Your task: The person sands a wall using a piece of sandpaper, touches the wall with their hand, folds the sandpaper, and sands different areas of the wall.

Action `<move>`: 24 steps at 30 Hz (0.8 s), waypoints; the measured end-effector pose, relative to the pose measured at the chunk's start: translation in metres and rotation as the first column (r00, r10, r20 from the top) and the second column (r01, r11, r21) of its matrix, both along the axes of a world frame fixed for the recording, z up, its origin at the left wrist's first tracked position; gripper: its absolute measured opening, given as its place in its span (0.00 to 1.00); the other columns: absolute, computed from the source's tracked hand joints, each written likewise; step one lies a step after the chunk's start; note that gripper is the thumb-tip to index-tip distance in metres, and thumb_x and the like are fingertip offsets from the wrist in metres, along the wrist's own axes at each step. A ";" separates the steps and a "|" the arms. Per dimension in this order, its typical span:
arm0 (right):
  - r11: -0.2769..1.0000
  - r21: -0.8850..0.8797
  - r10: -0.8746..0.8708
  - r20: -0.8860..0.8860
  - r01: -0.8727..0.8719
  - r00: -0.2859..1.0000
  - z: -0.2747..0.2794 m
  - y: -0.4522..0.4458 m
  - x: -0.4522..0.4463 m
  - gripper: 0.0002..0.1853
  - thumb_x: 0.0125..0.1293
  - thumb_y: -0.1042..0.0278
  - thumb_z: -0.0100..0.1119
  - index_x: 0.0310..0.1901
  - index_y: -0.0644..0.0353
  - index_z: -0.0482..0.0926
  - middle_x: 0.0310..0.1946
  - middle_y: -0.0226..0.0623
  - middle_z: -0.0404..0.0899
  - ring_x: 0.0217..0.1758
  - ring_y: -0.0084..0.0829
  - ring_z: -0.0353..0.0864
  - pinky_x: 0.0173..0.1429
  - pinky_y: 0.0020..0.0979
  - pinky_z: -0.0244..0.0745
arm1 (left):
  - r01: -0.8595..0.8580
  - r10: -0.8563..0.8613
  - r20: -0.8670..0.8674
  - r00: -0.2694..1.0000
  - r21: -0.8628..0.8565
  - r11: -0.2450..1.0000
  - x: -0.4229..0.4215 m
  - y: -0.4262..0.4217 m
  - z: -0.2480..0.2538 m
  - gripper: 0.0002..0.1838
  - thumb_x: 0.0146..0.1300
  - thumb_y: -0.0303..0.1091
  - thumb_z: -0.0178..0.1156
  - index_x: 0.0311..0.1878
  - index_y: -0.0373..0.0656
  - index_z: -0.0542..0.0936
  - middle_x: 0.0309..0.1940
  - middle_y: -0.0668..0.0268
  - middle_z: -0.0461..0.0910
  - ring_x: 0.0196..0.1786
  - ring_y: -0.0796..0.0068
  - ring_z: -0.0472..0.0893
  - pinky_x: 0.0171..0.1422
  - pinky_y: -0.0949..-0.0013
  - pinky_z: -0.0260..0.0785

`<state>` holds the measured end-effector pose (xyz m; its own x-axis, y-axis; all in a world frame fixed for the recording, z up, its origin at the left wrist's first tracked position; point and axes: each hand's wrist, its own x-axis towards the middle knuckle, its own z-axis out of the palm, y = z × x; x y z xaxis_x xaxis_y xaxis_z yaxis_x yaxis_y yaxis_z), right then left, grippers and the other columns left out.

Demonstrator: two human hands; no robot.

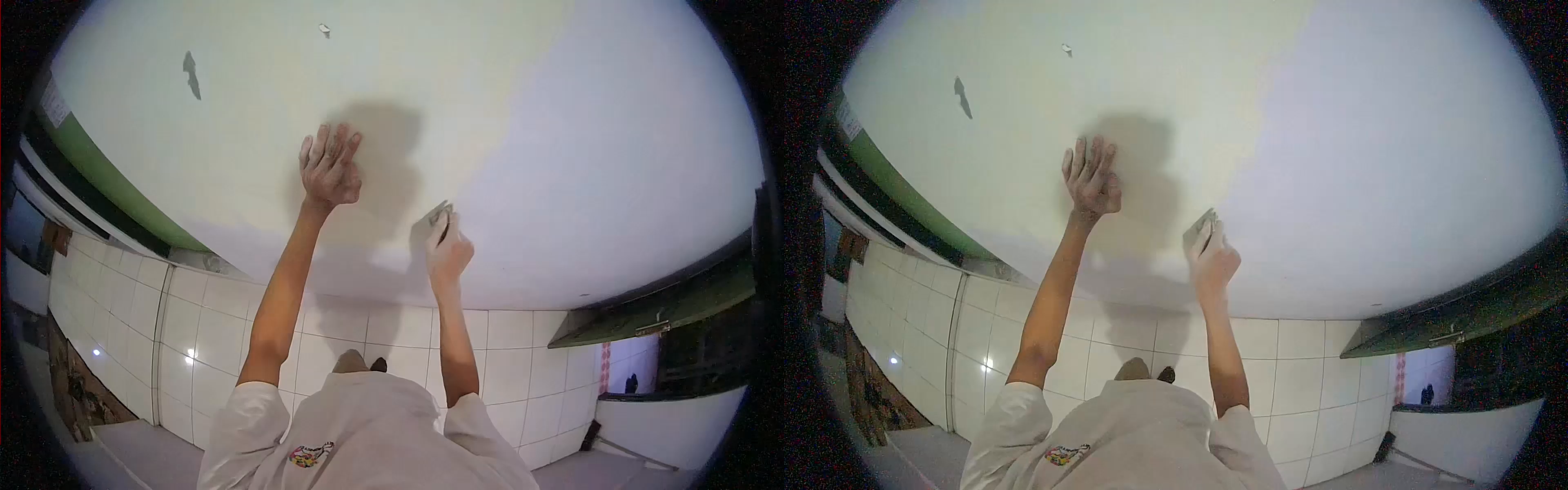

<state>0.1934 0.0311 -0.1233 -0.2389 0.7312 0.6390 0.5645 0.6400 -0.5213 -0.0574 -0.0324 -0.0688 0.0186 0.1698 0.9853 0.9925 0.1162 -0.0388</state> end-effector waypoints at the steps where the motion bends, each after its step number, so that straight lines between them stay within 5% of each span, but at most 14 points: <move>1: 1.000 0.000 -0.004 -0.001 0.004 1.000 0.001 0.002 -0.001 0.15 0.73 0.61 0.52 0.53 0.58 0.80 0.20 0.43 0.81 0.21 0.45 0.81 0.27 0.42 0.74 | 0.004 -0.004 -0.001 1.000 0.000 1.000 -0.001 0.001 -0.001 0.31 0.56 0.38 0.48 0.66 0.55 0.78 0.67 0.66 0.76 0.73 0.59 0.69 0.80 0.54 0.46; 4: 0.995 0.078 -0.077 0.164 0.065 0.984 -0.016 0.004 -0.006 0.14 0.69 0.68 0.55 0.53 0.61 0.80 0.20 0.43 0.81 0.19 0.45 0.80 0.25 0.40 0.73 | -0.029 0.029 -0.013 1.000 0.011 1.000 -0.003 0.002 -0.002 0.31 0.57 0.39 0.47 0.65 0.55 0.79 0.66 0.65 0.77 0.72 0.57 0.70 0.79 0.54 0.46; 7: 0.991 0.110 -0.112 0.364 0.077 0.925 -0.106 0.006 -0.009 0.13 0.69 0.66 0.55 0.50 0.63 0.79 0.24 0.42 0.81 0.22 0.42 0.82 0.24 0.41 0.74 | -0.025 0.025 -0.027 0.999 0.026 0.999 -0.004 0.001 0.000 0.30 0.57 0.40 0.46 0.65 0.54 0.79 0.66 0.65 0.77 0.72 0.57 0.70 0.79 0.54 0.46; 12: 0.992 -0.107 0.018 0.608 0.059 0.794 -0.251 0.006 0.008 0.14 0.64 0.67 0.58 0.50 0.60 0.79 0.35 0.42 0.83 0.31 0.42 0.85 0.34 0.42 0.81 | -0.022 0.021 -0.015 1.000 -0.010 1.000 -0.002 -0.001 -0.001 0.30 0.58 0.39 0.46 0.66 0.53 0.79 0.67 0.65 0.76 0.73 0.57 0.68 0.80 0.54 0.45; 14: 0.937 -0.343 0.150 0.553 0.060 0.820 -0.267 -0.007 0.022 0.12 0.66 0.64 0.53 0.39 0.63 0.82 0.35 0.49 0.84 0.35 0.48 0.85 0.40 0.47 0.80 | -0.016 0.016 -0.018 1.000 -0.032 0.999 -0.005 -0.002 -0.006 0.29 0.60 0.39 0.47 0.66 0.52 0.78 0.69 0.62 0.74 0.75 0.55 0.66 0.80 0.52 0.43; 21: 0.930 -0.351 0.139 0.609 0.108 0.781 -0.293 -0.032 0.052 0.15 0.67 0.57 0.53 0.33 0.61 0.83 0.31 0.48 0.84 0.36 0.51 0.85 0.41 0.48 0.81 | -0.008 0.006 -0.040 0.999 -0.047 0.999 -0.007 0.001 -0.005 0.29 0.66 0.46 0.44 0.67 0.50 0.77 0.71 0.60 0.71 0.78 0.53 0.61 0.79 0.47 0.43; 24: 0.926 -0.357 0.115 0.578 0.124 0.808 -0.287 -0.040 0.058 0.17 0.68 0.55 0.53 0.34 0.60 0.83 0.29 0.48 0.84 0.35 0.52 0.85 0.39 0.48 0.81 | 0.016 -0.016 -0.017 1.000 -0.008 1.000 -0.001 -0.001 0.000 0.31 0.60 0.38 0.47 0.70 0.58 0.74 0.71 0.66 0.71 0.76 0.61 0.65 0.80 0.52 0.45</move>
<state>0.2519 -0.0089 -0.4099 -0.4706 0.8796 0.0692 0.8358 0.4695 -0.2847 -0.0589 -0.0335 -0.0686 0.0377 0.1766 0.9836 0.9934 0.0999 -0.0560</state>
